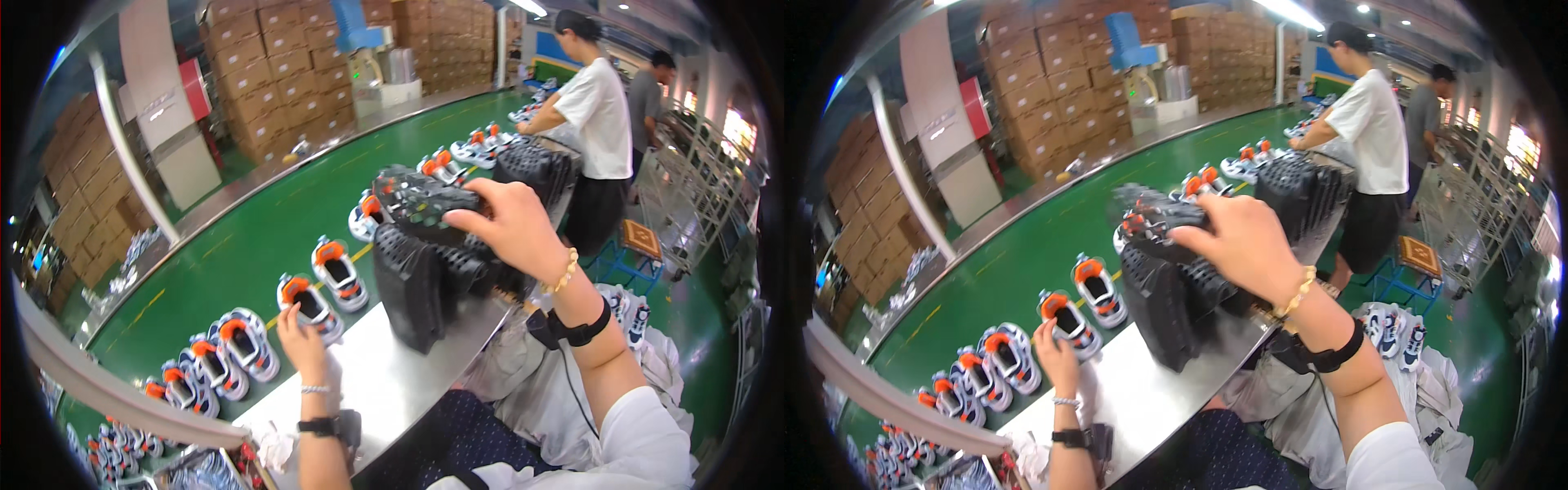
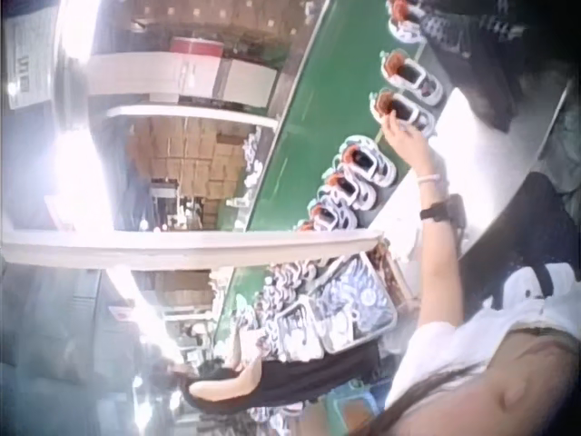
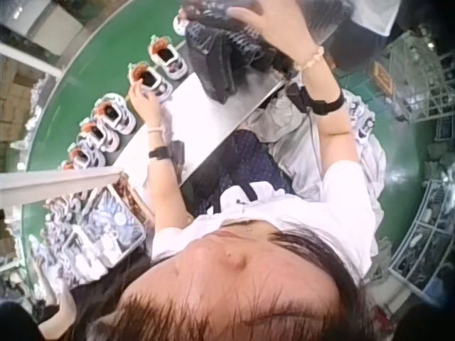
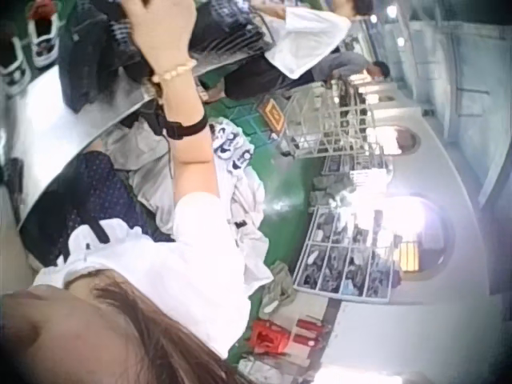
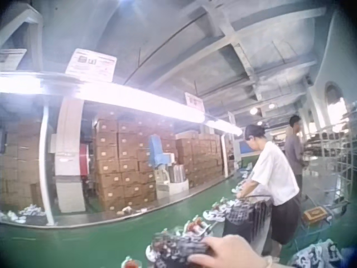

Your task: Checking and assembling shoe components on a factory line.

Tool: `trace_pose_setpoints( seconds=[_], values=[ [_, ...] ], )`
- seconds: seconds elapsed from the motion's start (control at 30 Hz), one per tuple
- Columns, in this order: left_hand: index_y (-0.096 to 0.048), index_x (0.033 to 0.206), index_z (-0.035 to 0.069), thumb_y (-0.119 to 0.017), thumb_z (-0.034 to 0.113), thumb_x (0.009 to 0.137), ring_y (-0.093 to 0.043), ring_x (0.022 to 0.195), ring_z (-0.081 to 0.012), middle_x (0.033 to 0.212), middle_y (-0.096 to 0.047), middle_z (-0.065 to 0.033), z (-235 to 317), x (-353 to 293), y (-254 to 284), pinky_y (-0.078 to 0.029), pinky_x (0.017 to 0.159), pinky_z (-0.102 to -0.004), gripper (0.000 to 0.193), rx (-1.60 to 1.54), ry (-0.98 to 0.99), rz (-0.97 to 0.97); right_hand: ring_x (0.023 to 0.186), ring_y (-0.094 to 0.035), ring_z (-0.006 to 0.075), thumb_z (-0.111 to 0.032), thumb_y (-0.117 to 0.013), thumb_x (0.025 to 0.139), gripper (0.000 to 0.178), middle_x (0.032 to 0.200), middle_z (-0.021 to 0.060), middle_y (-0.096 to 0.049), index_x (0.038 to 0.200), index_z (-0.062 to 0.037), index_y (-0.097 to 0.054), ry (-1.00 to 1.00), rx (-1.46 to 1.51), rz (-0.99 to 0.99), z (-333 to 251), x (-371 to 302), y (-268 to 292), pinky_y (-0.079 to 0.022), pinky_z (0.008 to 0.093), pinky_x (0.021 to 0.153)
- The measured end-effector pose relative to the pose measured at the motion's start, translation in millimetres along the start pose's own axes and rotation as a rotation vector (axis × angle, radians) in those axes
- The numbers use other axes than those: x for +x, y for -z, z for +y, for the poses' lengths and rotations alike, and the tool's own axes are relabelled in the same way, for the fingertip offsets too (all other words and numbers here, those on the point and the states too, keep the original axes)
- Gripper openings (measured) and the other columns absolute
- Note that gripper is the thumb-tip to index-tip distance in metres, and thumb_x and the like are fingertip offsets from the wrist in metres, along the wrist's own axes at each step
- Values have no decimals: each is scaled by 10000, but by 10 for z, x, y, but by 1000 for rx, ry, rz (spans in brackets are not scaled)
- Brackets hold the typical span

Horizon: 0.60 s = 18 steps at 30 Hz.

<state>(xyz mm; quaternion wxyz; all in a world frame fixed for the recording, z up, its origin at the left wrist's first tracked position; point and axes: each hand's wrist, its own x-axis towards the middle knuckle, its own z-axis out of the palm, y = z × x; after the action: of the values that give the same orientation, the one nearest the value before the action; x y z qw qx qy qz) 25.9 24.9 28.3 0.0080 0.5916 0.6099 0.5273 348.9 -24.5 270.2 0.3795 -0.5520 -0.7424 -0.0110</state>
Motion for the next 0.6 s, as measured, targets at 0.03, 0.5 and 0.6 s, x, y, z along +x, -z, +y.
trace_pose_setpoints(
  seconds=[0.03,0.5,0.6],
  values=[
    [-544,1180,19,-492,-28,773,-487,1155,-357,1211,-503,-182,29,-72,12,-379,995,-402,413,-28,13,67,692,-627,360,-421,-654,799,423,678,197,-612,762,-2,-608,86,-34,-10,-323,-44,-84,-485,430,642],
    [-340,1336,36,-630,38,776,-527,1130,-418,1259,-501,-247,-262,-325,-145,-427,943,-432,631,-157,255,-67,840,-691,274,-191,-565,826,197,876,148,-700,846,-69,-718,40,-186,-420,-971,192,-3525,-553,373,715],
    [-365,1318,32,-636,59,778,-500,1162,-431,1305,-465,-258,-187,-330,-118,-425,951,-433,605,-186,276,-59,760,-691,295,-312,-663,755,267,784,153,-689,770,-50,-710,-41,-186,-361,-948,75,-3797,-553,400,656]
  ],
)
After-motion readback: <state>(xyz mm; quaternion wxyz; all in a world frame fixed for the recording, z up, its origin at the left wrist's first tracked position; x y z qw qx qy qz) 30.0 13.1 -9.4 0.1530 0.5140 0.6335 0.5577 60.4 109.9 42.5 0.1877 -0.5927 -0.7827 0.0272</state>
